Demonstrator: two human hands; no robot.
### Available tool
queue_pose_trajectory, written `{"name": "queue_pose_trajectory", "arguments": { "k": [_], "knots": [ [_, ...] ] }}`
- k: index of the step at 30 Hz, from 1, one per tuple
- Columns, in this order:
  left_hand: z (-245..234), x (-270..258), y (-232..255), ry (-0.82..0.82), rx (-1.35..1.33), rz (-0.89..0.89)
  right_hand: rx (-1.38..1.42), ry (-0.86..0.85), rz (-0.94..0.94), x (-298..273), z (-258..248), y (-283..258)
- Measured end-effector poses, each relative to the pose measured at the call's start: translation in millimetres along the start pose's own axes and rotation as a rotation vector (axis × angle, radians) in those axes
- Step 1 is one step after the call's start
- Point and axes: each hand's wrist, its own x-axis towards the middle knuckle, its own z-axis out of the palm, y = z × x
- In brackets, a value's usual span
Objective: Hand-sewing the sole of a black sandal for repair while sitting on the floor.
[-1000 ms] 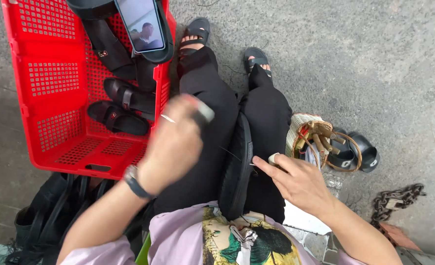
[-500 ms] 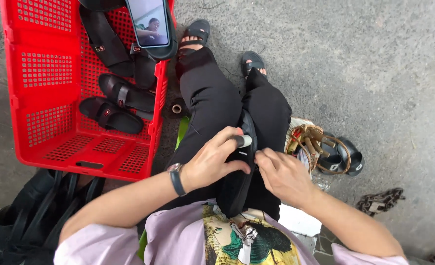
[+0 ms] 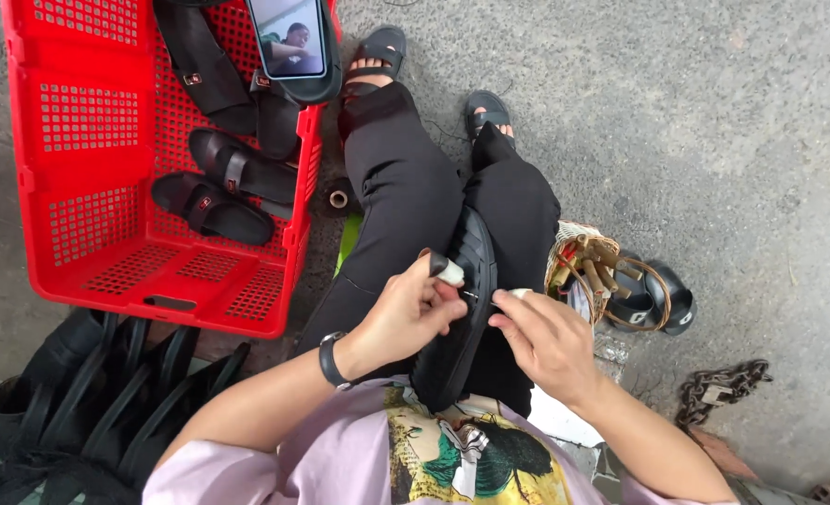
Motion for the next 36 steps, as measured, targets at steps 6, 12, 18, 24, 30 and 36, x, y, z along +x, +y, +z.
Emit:
{"name": "queue_pose_trajectory", "arguments": {
  "k": [6, 12, 18, 24, 30, 36],
  "knots": [
    [12, 5, 24, 0.098, 0.233, 0.074, -0.344, -0.268, -0.156, 19, -55, -9],
    [20, 3, 39, -0.102, 0.938, 0.54, -0.508, -0.572, -0.067, -2, -77, -5],
    [12, -3, 31, -0.073, 0.879, 0.972, -0.014, -0.194, -0.009, -4, -35, -3],
    [16, -13, 19, 0.063, 0.87, 0.98, 1.236, 0.143, 0.382, -26, -50, 11],
    [7, -13, 40, 0.038, 1.217, 0.496, 0.391, -0.21, 0.253, 14, -48, -4],
    [-3, 16, 73, -0.221, 0.459, 0.2, 0.619, -0.115, 0.233, 5, -27, -12]
  ]
}}
